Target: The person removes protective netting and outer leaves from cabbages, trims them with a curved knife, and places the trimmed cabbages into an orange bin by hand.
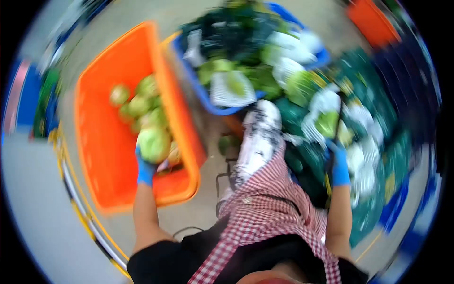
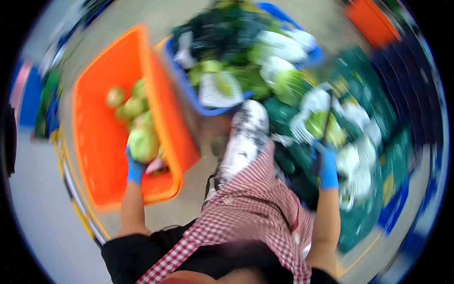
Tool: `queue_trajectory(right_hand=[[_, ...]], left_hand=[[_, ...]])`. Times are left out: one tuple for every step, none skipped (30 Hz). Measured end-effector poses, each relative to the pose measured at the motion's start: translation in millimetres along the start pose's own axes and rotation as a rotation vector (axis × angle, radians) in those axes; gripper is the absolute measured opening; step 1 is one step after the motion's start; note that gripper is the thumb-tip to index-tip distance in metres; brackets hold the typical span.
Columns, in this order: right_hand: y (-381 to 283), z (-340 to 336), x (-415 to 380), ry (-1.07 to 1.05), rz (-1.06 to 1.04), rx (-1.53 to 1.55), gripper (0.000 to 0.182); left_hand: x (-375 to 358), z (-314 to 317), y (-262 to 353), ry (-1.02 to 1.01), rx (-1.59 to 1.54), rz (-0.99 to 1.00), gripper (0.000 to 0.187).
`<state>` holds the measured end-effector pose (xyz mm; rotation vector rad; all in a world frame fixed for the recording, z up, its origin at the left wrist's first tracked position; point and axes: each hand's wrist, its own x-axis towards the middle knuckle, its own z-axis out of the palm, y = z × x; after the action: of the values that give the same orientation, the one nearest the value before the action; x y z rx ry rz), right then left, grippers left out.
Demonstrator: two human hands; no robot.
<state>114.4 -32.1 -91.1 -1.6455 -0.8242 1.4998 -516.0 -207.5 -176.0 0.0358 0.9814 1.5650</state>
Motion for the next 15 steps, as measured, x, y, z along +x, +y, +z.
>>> queue_trajectory(right_hand=[[4.0, -2.4, -6.6, 0.041, 0.065, 0.067, 0.011], [5.7, -3.1, -14.8, 0.016, 0.007, 0.095, 0.012], [9.5, -3.2, -21.6, 0.028, 0.068, 0.203, 0.011], [1.4, 2.4, -38.6, 0.053, 0.074, 0.165, 0.01], [8.4, 2.5, -47.8, 0.087, 0.092, 0.16, 0.013], [16.8, -2.8, -54.5, 0.099, 0.112, 0.144, 0.015], [27.5, -10.4, -59.8, 0.102, 0.091, 0.084, 0.017], [43.7, -17.5, -62.5, 0.096, 0.08, 0.017, 0.019], [61.0, -25.1, -65.1, 0.11, 0.048, -0.03, 0.028], [69.4, -33.0, -70.7, 0.159, 0.004, -0.099, 0.031], [74.6, -43.6, -77.7, 0.203, -0.037, -0.176, 0.034], [80.0, -55.6, -84.2, 0.242, -0.078, -0.259, 0.037], [84.1, -66.7, -88.6, 0.366, -0.107, -0.39, 0.041], [86.6, -78.4, -93.5, 0.461, -0.075, -0.311, 0.035], [85.6, -89.3, -98.9, 0.507, -0.025, -0.121, 0.031]], left_hand=[[4.5, 7.3, -16.2, 0.027, 0.134, -0.028, 0.063], [8.4, 2.8, -28.1, -0.006, 0.018, -0.255, 0.067], [13.2, 5.0, -39.1, 0.012, 0.061, -0.382, 0.072], [14.3, 8.0, -46.7, 0.074, 0.147, -0.388, 0.075], [14.3, 10.8, -54.6, 0.136, 0.232, -0.399, 0.077], [7.6, 17.0, -55.1, 0.255, 0.356, -0.318, 0.079], [10.3, 2.3, -50.4, 0.311, 0.382, -0.293, 0.077], [18.3, -8.8, -46.1, 0.378, 0.404, -0.264, 0.074], [31.1, -4.7, -32.7, 0.377, 0.37, -0.116, 0.072], [43.7, 5.9, -17.3, 0.378, 0.324, 0.032, 0.069], [49.5, 15.0, -7.5, 0.38, 0.269, 0.179, 0.066], [50.7, 51.4, 10.2, 0.258, 0.348, 0.173, 0.066], [46.7, 97.7, 25.5, 0.134, 0.424, 0.176, 0.065], [40.2, 143.9, 23.4, 0.255, 0.676, 0.401, 0.062], [48.2, 175.0, 31.9, 0.206, 0.863, 0.601, 0.052]])
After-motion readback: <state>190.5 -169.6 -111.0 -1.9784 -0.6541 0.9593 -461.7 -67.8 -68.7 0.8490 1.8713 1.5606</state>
